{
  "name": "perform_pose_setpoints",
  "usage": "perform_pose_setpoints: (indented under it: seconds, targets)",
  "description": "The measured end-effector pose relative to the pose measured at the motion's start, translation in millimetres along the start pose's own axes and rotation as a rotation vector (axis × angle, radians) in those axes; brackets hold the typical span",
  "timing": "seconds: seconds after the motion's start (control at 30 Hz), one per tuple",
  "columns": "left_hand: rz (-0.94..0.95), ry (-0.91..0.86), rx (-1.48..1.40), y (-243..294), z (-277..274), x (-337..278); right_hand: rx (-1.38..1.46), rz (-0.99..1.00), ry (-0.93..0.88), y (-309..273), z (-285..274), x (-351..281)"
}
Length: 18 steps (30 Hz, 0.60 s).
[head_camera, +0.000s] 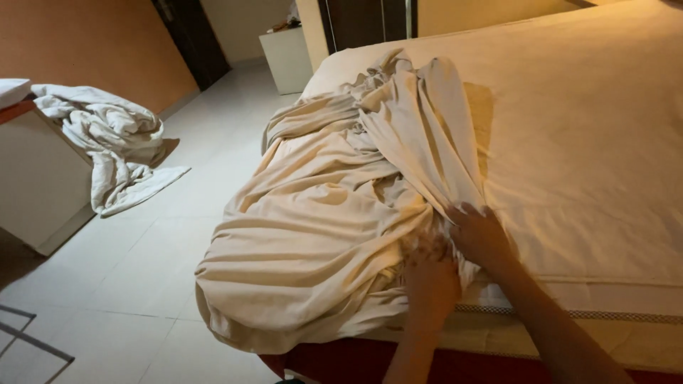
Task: The person folds a white sheet on a bed. They gather the sheet into a bundle, smooth it out, and fold it into a smaller rectangle.
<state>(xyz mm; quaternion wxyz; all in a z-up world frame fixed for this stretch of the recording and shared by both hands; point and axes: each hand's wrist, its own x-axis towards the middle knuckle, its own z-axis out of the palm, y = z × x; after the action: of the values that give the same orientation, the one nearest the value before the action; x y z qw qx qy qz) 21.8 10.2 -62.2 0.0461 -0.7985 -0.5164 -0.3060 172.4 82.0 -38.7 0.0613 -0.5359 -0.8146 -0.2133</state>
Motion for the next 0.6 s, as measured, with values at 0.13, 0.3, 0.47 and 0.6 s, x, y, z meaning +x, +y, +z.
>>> perform_pose_setpoints:
  seconds: [0.13,0.3,0.47,0.6]
  targets:
    - [0.004,-0.031,-0.034,15,10,-5,0.028,-0.016,0.087,15,14,-18]
    - [0.021,-0.117,-0.109,28,20,-17,0.384,0.085,0.246,24,13,-40]
    - [0.024,-0.137,-0.084,34,-8,-14,-0.066,-0.003,0.009,22,1,-36]
    - [0.017,-0.055,-0.131,34,-4,-11,0.304,0.282,0.042,22,-8,-28]
